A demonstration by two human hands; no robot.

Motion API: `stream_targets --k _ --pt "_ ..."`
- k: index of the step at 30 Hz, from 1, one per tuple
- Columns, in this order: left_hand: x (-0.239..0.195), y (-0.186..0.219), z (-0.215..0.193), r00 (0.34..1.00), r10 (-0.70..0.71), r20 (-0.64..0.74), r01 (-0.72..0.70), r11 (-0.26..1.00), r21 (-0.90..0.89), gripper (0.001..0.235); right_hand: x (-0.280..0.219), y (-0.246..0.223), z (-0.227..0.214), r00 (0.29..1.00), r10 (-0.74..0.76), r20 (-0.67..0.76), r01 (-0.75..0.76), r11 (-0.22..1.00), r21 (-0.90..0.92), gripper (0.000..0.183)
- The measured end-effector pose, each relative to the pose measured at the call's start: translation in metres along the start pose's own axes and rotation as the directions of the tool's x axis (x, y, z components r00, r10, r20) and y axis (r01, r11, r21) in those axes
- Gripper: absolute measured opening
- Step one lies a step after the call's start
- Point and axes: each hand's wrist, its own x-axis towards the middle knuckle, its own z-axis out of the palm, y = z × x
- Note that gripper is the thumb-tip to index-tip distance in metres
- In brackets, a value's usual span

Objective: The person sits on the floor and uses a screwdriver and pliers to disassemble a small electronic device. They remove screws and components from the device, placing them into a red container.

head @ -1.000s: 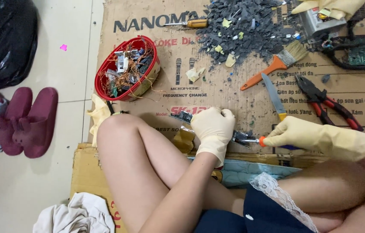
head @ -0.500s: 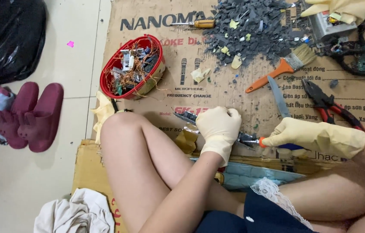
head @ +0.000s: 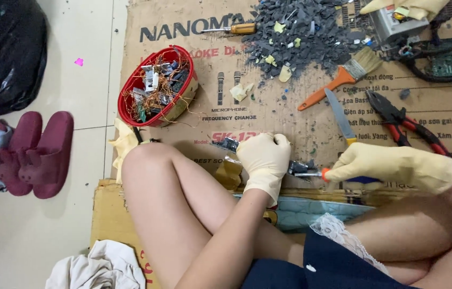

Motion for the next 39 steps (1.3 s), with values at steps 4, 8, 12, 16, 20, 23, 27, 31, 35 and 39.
stream_targets --k 4,8,12,16,20,23,27,31,35,39 --pt "0.0 0.0 0.002 1.0 -0.006 0.015 0.006 1.0 -0.006 0.032 -0.056 -0.036 0.016 0.972 0.116 -0.202 -0.078 0.979 0.19 0.033" --pt "0.0 0.0 0.003 1.0 0.016 -0.009 -0.016 1.0 -0.02 0.032 -0.08 -0.067 0.041 0.904 0.187 -0.384 -0.302 0.916 -0.265 0.034" --pt "0.0 0.0 0.004 1.0 0.009 -0.017 -0.009 1.0 0.01 0.032 -0.076 -0.079 0.054 0.902 0.128 -0.412 -0.336 0.806 -0.486 0.035" --pt "0.001 -0.002 0.007 0.999 0.022 -0.03 -0.023 1.0 -0.016 0.031 -0.06 -0.077 0.05 0.91 0.064 -0.41 -0.342 0.675 -0.654 0.038" --pt "0.002 0.0 0.007 1.0 0.009 -0.012 -0.009 1.0 0.002 0.032 -0.066 -0.095 0.054 0.927 0.028 -0.373 -0.341 0.475 -0.811 0.03" --pt "0.002 0.001 0.005 1.0 0.008 -0.016 -0.008 1.0 0.008 0.033 -0.061 -0.088 0.057 0.942 -0.038 -0.333 -0.291 0.4 -0.869 0.027" --pt "0.002 0.003 0.004 0.999 0.003 -0.039 -0.003 1.0 0.004 0.03 -0.058 -0.099 0.061 0.961 -0.085 -0.262 -0.224 0.313 -0.923 0.021" --pt "0.007 0.005 0.002 0.982 -0.098 0.159 0.101 0.995 -0.007 0.034 -0.049 -0.105 0.08 0.953 -0.099 -0.287 -0.227 0.394 -0.89 0.018" --pt "0.008 0.006 0.003 0.977 -0.101 0.186 0.106 0.994 -0.019 0.034 -0.05 -0.105 0.091 0.955 -0.19 -0.228 -0.165 0.298 -0.94 0.01" --pt "0.01 0.008 -0.001 0.975 -0.086 0.205 0.087 0.996 0.007 0.034 -0.051 -0.105 0.081 0.905 -0.06 -0.421 -0.332 0.516 -0.789 0.027"
